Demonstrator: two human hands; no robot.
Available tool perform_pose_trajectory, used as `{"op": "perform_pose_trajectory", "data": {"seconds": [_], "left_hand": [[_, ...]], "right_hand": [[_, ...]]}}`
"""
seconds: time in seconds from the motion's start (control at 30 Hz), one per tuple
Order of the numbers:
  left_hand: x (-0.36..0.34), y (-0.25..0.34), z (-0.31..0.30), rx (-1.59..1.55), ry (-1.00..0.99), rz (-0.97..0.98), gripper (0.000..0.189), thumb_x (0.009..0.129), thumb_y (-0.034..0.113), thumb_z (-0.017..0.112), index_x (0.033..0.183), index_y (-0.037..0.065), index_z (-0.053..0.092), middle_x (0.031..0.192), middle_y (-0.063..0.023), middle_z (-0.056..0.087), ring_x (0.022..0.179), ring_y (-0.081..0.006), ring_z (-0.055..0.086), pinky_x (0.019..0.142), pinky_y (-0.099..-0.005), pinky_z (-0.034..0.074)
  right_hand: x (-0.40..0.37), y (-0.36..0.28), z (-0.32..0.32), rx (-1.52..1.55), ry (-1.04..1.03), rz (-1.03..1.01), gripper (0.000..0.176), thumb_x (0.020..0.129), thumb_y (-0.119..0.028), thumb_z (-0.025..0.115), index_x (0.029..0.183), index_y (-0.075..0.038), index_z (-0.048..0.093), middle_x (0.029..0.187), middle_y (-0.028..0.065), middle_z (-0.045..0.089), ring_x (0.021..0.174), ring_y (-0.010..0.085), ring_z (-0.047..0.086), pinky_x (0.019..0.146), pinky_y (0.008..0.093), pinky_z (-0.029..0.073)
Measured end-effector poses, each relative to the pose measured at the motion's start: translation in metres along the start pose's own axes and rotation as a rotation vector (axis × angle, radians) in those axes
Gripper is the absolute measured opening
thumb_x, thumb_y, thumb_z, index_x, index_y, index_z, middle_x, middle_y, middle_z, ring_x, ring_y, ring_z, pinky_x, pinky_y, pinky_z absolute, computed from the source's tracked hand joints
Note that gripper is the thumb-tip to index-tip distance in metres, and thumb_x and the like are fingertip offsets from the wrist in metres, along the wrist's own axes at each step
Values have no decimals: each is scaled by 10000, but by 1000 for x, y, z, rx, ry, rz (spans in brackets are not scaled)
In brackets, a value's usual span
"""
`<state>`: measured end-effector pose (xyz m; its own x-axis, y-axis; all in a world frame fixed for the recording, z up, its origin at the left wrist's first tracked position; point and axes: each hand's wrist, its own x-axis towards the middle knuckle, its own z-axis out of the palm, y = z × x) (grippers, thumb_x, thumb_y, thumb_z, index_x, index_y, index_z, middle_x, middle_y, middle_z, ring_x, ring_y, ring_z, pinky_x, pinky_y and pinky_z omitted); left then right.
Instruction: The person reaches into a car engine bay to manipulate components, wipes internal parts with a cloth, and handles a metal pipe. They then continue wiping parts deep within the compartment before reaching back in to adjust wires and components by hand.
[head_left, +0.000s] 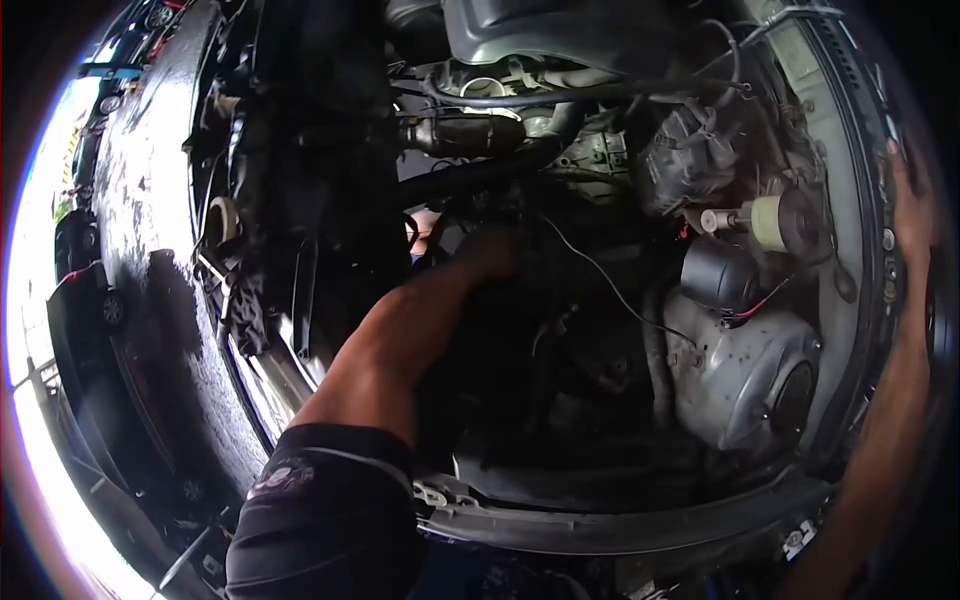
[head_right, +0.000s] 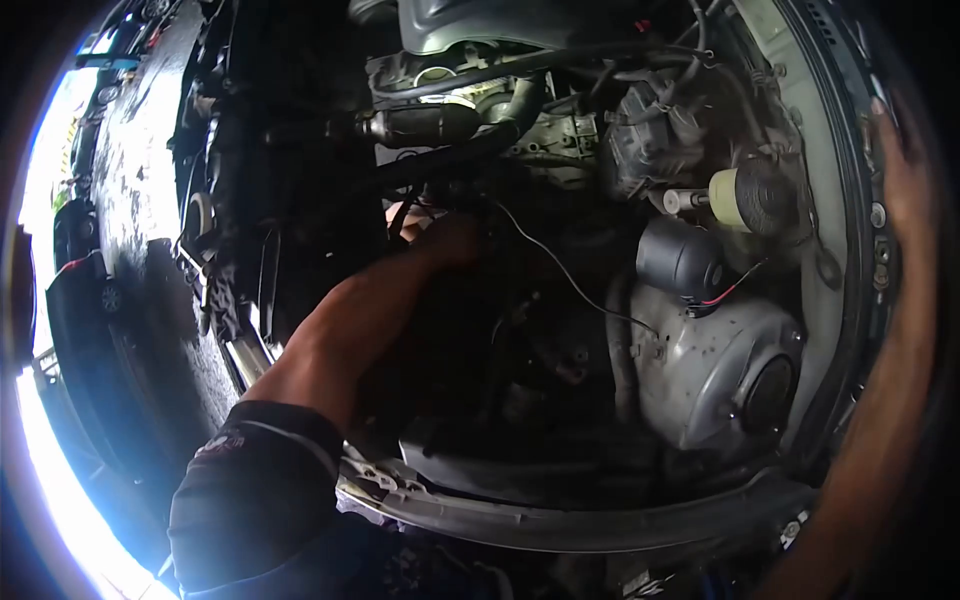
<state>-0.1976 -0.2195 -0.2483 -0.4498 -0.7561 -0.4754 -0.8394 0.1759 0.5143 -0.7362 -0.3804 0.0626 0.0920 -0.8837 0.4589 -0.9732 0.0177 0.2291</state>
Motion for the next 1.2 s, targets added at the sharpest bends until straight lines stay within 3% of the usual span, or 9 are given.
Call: {"op": "perform_pose_trajectory", "data": {"seconds": [0.1,0.2,0.43,0.5,0.73,0.87,0.97,1.07,1.2], "left_hand": [[5,-16,31,-18,-9,-57,297,799,270,630,964,59,760,1028,-220,715,982,-392,691,863,-499,538],[19,-30,20,-12,-138,-153,322,835,276,598,1005,52,754,1077,-230,707,1026,-399,680,909,-494,530],[10,-7,13,1,-87,-199,360,852,302,590,1021,26,745,1111,-238,699,1067,-402,670,929,-491,527],[8,-23,27,-7,-72,-181,365,853,305,590,1024,22,743,1111,-241,697,1072,-405,667,934,-491,525],[1,-9,14,-14,-93,-170,384,892,339,578,1052,18,715,1106,-265,681,1062,-431,647,945,-518,504],[15,-31,29,-100,-74,-140,408,872,372,597,1045,23,718,1054,-246,704,1026,-405,670,917,-483,517],[-3,-26,23,-663,127,-175,437,852,419,624,1029,31,723,1007,-222,723,988,-364,692,895,-451,519],[-7,-29,19,-670,181,-433,458,840,451,647,1025,40,725,990,-201,732,974,-329,700,878,-431,515],[-15,-32,29,-649,196,-461,438,841,451,646,1001,54,739,1002,-200,731,984,-344,697,895,-439,518]], "right_hand": [[14,99,60,73,-96,15,659,986,-563,521,1457,-101,510,1473,140,517,1387,285,461,1167,359,302],[4,4,3,201,-23,-11,737,962,-637,478,1474,-106,486,1479,140,516,1383,296,471,1159,373,323],[8,-9,-10,98,-144,103,727,944,-684,442,1512,-229,441,1461,164,527,1368,332,485,1139,391,348],[12,62,32,89,-199,9,709,962,-648,457,1496,-182,467,1482,152,510,1387,319,461,1158,367,311],[1,-21,-21,126,-103,89,702,964,-613,490,1470,-127,499,1467,169,522,1382,317,469,1152,373,325],[16,27,-1,115,-289,197,718,970,-592,501,1461,-67,496,1457,160,536,1372,281,483,1140,349,331],[17,12,-7,256,-188,3,680,993,-542,508,1456,-44,494,1435,166,554,1337,276,511,1120,341,353],[24,38,-2,226,-239,-11,661,1005,-524,499,1451,-37,497,1431,170,555,1328,276,518,1115,344,359],[24,32,-6,224,-238,-11,641,1016,-508,485,1442,-30,506,1433,172,551,1331,281,511,1118,351,355]]}}
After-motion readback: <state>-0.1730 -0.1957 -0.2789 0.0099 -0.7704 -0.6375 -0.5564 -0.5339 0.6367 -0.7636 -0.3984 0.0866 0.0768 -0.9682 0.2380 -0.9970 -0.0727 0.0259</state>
